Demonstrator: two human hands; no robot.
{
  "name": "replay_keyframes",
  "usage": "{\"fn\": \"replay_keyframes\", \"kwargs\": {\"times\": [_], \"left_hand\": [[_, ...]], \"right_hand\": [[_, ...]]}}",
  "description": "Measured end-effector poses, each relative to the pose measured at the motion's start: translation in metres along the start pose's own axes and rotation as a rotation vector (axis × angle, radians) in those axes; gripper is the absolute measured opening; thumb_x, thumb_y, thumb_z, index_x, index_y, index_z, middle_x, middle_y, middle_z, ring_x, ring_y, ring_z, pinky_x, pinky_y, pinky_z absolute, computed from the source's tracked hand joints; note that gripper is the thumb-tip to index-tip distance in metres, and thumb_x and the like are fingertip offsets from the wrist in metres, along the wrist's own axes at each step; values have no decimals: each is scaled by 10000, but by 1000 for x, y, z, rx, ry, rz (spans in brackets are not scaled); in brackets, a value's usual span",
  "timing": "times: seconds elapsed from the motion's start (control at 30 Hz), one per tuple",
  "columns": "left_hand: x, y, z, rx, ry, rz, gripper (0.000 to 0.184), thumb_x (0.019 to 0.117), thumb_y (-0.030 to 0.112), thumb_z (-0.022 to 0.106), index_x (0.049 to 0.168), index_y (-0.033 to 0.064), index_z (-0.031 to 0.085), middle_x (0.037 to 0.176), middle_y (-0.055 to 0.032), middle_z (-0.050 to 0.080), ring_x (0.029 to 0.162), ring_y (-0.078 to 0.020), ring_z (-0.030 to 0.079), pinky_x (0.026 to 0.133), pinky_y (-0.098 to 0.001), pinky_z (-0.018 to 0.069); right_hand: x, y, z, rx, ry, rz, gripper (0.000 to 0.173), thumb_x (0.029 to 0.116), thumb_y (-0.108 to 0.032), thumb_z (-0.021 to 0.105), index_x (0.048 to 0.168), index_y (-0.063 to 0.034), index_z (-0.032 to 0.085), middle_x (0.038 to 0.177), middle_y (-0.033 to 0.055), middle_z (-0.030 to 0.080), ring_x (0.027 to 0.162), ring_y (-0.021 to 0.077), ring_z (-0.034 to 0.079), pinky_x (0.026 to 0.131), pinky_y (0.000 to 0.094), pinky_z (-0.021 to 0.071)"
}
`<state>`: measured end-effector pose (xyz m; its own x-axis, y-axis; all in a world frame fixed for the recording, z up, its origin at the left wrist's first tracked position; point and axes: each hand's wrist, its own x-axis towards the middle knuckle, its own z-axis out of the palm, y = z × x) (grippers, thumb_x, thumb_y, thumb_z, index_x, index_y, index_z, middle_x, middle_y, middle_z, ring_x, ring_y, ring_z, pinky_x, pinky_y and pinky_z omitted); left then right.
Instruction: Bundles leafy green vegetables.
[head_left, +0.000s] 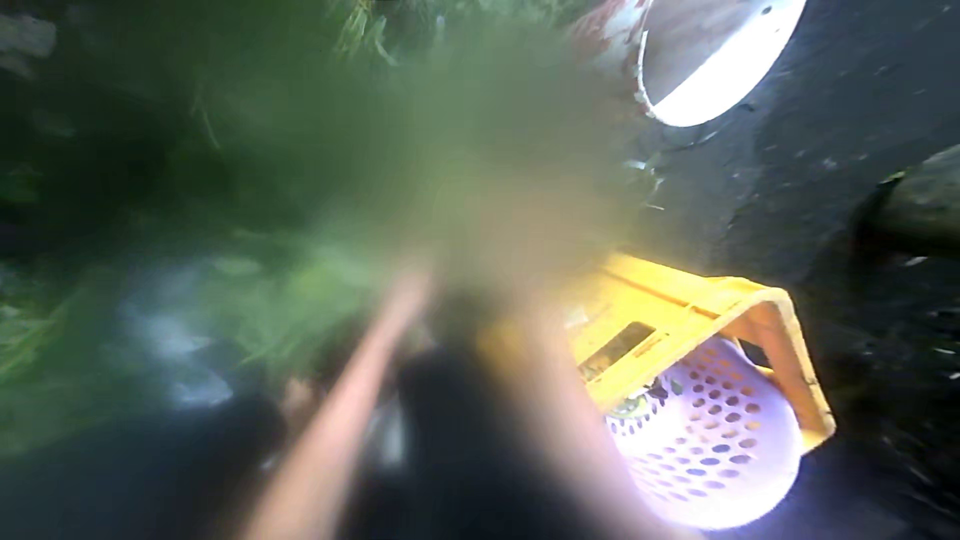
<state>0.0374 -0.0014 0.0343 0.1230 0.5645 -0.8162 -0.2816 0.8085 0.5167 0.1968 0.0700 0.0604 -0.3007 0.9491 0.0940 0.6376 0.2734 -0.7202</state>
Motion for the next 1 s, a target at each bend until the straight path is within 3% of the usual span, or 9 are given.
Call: {"fn": "replay_keyframes", "kwargs": {"times": [0.1, 0.2, 0.27, 0.4, 0.5, 0.57, 0.63, 0.8, 1.0], "left_hand": [[2, -1, -3, -251, -57, -126, 487, 1102, 485, 371, 1573, 372, 323, 835, -50, 619, 515, -108, 519, 466, -228, 467], [0, 1, -8, -383, -152, -112, 426, 1093, 460, 426, 1497, 330, 408, 777, -26, 572, 477, -74, 486, 422, -194, 453], [-3, 3, -8, -350, -183, -11, 406, 1077, 248, 538, 1467, 234, 427, 743, -13, 528, 470, -62, 475, 414, -185, 447], [-7, -1, 2, -138, -76, 170, 471, 1019, 120, 621, 1448, 156, 430, 793, -36, 613, 503, -64, 496, 455, -189, 438], [-9, 0, 3, 34, 30, 266, 476, 987, 117, 667, 1409, 100, 446, 866, -53, 682, 576, -96, 587, 541, -236, 514], [-8, -6, 0, 178, 105, 275, 478, 982, 149, 693, 1409, 111, 482, 908, -63, 697, 612, -131, 625, 583, -292, 559], [-7, -10, 0, 291, 163, 304, 437, 982, 178, 700, 1375, 116, 521, 903, -64, 687, 626, -147, 639, 597, -322, 579], [-5, -14, -2, 230, 177, 291, 401, 1017, 259, 652, 1375, 117, 540, 904, -59, 698, 607, -140, 625, 580, -308, 564], [1, -7, -7, -226, 0, 9, 482, 1066, 186, 555, 1517, 185, 387, 1075, -118, 733, 682, -179, 683, 572, -281, 566]], "right_hand": [[-27, 25, -14, -238, 118, 185, 196, 921, -140, 628, 976, 37, 692, 1081, 196, 696, 875, 260, 700, 719, 403, 574], [-33, 27, -23, -489, 138, 576, 511, 992, -247, 564, 1410, 44, 526, 1470, 259, 502, 1321, 433, 515, 1079, 576, 417], [-34, 27, -20, -349, 135, 669, 632, 988, -254, 574, 1514, 45, 392, 1473, 265, 498, 1296, 398, 547, 1078, 525, 435], [-13, -35, 0, 105, 155, 764, 407, 1029, -234, 615, 1302, 63, 564, 966, 192, 702, 698, 209, 685, 640, 354, 583], [5, -72, 6, -12, 83, 543, 376, 1018, -180, 633, 1291, 73, 578, 1119, 201, 660, 911, 206, 667, 822, 327, 561], [3, -4, 56, -54, 414, 85, 398, 959, -304, 706, 1116, 58, 654, 894, 125, 679, 668, 119, 655, 556, 220, 543], [28, -5, 56, -4, 267, 319, 416, 945, -372, 738, 1191, -52, 637, 940, 20, 687, 655, 64, 641, 586, 235, 570], [38, 13, 58, 312, 169, 537, 187, 989, -216, 691, 1085, -56, 696, 912, 49, 739, 691, 143, 727, 620, 325, 650], [5, 27, 21, 793, 409, 855, 237, 1055, -196, 554, 1215, -23, 582, 1017, 128, 731, 751, 201, 724, 598, 327, 607]]}}
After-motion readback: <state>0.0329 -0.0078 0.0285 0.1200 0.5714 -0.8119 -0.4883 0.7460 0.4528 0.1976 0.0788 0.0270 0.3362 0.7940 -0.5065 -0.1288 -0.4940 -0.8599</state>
